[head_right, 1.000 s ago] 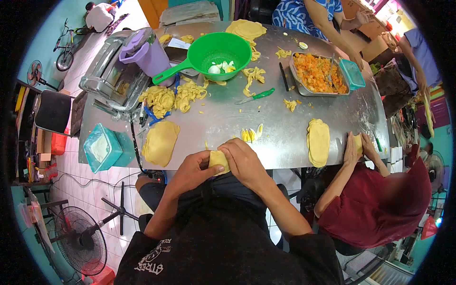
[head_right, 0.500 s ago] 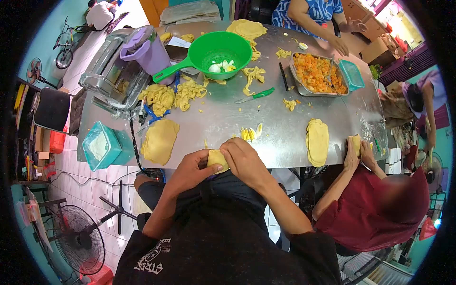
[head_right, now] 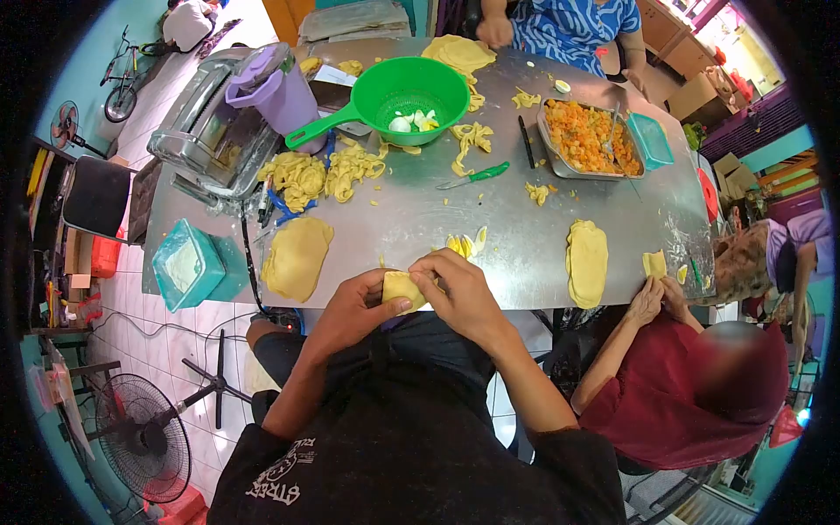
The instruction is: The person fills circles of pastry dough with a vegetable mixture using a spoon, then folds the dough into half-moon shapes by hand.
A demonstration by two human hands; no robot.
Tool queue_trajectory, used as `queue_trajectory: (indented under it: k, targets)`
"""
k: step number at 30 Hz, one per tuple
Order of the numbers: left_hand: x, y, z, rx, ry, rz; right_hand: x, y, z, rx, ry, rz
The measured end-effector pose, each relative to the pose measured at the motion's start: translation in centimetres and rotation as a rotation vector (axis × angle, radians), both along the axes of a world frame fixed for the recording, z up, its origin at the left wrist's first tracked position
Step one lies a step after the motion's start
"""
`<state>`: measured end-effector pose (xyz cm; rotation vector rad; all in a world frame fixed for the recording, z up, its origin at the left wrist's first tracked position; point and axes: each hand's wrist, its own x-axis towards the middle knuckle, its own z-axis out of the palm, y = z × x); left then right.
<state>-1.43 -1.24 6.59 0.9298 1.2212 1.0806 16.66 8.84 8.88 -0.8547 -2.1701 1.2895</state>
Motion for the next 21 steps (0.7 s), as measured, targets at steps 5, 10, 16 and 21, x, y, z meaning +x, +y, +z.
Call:
queue_trajectory:
  k: [5,10,16,21]
  targets:
    - [0.9,0.2,-0.6,0.0,-0.039,0.032,-0.4,-0.5,-2.7,0.334,0.026,-0.099]
    - [0.9,0.3,-1.0,-0.032,-0.034,0.051,-0.5,-0.6,-1.7,0.264,0.113,-0.138]
    - [0.5,0.3,-0.4,0.0,-0.088,0.059,0.0,-0.1,-1.6,0.093,0.131,-0.107]
    - [0.7,0.3,-0.8,0.024,-0.099,0.065,-0.2,-0.3,-1.9,0.158,0.064,-0.099]
